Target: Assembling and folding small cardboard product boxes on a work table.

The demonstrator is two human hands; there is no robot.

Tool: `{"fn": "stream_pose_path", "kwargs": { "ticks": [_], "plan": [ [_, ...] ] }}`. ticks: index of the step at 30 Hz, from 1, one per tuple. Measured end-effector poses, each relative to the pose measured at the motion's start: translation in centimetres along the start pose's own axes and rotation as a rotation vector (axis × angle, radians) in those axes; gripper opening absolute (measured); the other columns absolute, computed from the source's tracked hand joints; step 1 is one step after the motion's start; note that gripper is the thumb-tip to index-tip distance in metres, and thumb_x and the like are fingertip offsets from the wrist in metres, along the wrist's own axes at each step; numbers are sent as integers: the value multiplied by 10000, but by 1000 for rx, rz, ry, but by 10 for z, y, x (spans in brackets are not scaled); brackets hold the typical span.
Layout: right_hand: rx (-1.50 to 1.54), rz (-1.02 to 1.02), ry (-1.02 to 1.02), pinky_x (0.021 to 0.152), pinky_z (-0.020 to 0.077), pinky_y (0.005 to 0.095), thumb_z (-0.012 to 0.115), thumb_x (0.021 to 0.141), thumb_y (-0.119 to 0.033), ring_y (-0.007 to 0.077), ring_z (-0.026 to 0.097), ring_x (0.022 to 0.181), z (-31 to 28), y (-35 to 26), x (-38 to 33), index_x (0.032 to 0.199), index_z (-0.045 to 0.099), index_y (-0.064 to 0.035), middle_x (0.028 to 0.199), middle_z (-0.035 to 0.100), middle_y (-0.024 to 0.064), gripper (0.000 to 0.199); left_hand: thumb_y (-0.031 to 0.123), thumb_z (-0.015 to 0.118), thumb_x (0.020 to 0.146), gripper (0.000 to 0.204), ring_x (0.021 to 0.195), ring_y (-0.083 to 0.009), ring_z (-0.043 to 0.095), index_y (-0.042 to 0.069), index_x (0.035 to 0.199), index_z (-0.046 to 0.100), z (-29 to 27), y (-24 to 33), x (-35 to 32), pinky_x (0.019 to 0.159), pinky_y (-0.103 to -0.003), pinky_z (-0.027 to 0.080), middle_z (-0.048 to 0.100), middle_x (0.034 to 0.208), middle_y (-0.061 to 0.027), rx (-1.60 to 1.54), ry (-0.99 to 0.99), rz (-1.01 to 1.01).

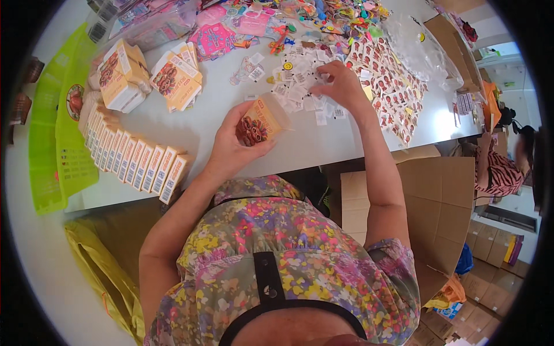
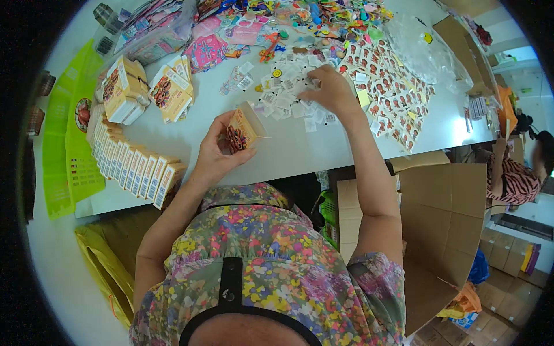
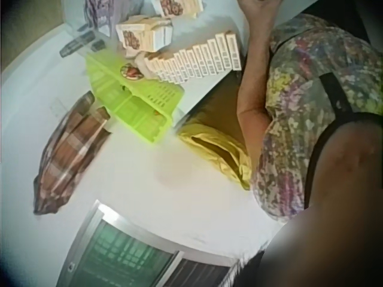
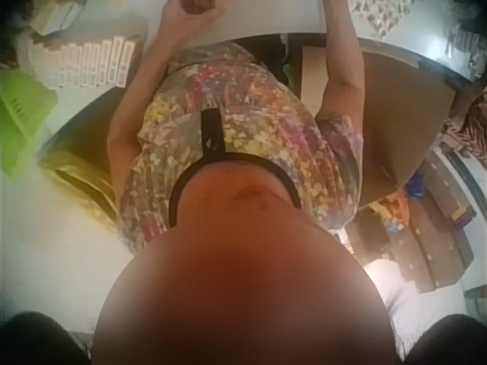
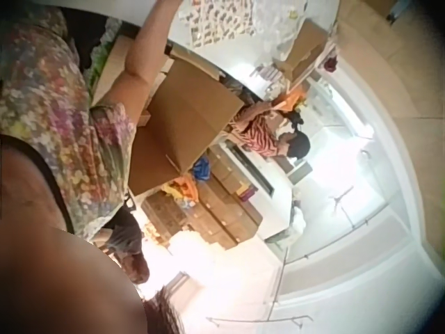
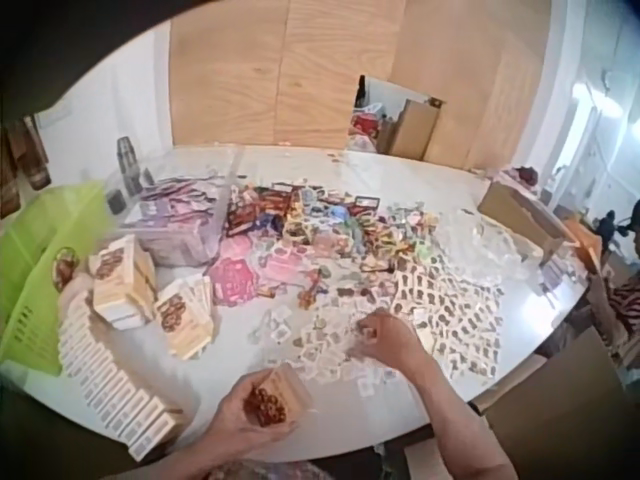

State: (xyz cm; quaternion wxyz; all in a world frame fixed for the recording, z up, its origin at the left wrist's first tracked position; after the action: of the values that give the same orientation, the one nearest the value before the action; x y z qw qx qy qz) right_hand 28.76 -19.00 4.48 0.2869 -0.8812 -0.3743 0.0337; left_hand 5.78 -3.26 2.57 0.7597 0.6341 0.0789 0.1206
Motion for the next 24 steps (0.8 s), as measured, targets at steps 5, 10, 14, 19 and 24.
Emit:
{"fn": "stream_pose_path", "kwargs": {
  "ticks": [5, 10, 14, 19, 24],
  "plan": [
    [123, -20, -18, 702, 494, 298, 764, 735, -63, 182, 626, 795, 7, 10, -6, 926, 711, 6, 891, 665, 74, 210, 79, 813, 728, 781, 1150, -157, 533, 5, 1372, 376, 2, 7, 2, 979, -313, 459, 511, 1265, -84, 14, -27, -57],
    [363, -96, 123, 708, 491, 293, 746, 758, -35, 163, 621, 808, -6, 27, -5, 878, 712, 24, 923, 683, 64, 137, 89, 826, 692, 748, 1094, -146, 549, -9, 1313, 422, 3, 6, 8, 927, -292, 490, 536, 1172, -93, 198, 35, -19],
    [608, 110, 204, 599, 442, 247, 725, 820, -81, 99, 557, 658, -22, 18, -9, 893, 722, -6, 817, 670, 17, 105, 140, 839, 663, 752, 1073, -184, 560, 8, 1289, 445, -3, -8, 10, 927, -319, 481, 550, 1133, -101, 207, 110, 19],
    [941, 154, 154, 505, 362, 207, 714, 842, -110, 58, 488, 574, -24, -43, -29, 910, 724, -29, 733, 648, -1, 106, 186, 847, 583, 713, 1021, -330, 554, 54, 1199, 515, 6, 15, 11, 892, -392, 464, 552, 1097, -147, 766, 171, 192],
    [381, -145, 147, 614, 500, 260, 695, 835, -68, 144, 643, 672, -5, -100, -53, 911, 699, 10, 778, 694, 68, 109, 180, 847, 573, 665, 986, -341, 553, 56, 1149, 538, 9, 16, 9, 859, -413, 472, 558, 1054, -144, 834, 193, 268]
  ]
}}
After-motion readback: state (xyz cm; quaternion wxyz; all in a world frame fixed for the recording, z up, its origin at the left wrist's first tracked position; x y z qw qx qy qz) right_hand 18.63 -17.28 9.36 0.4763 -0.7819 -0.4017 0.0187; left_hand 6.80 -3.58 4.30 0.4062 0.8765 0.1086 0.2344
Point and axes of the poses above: each hand's wrist, its own x-axis towards the middle knuckle, its own z-axis out of the palm, y = z × x, the point moved 4 cm from there along x, towards the middle knuckle
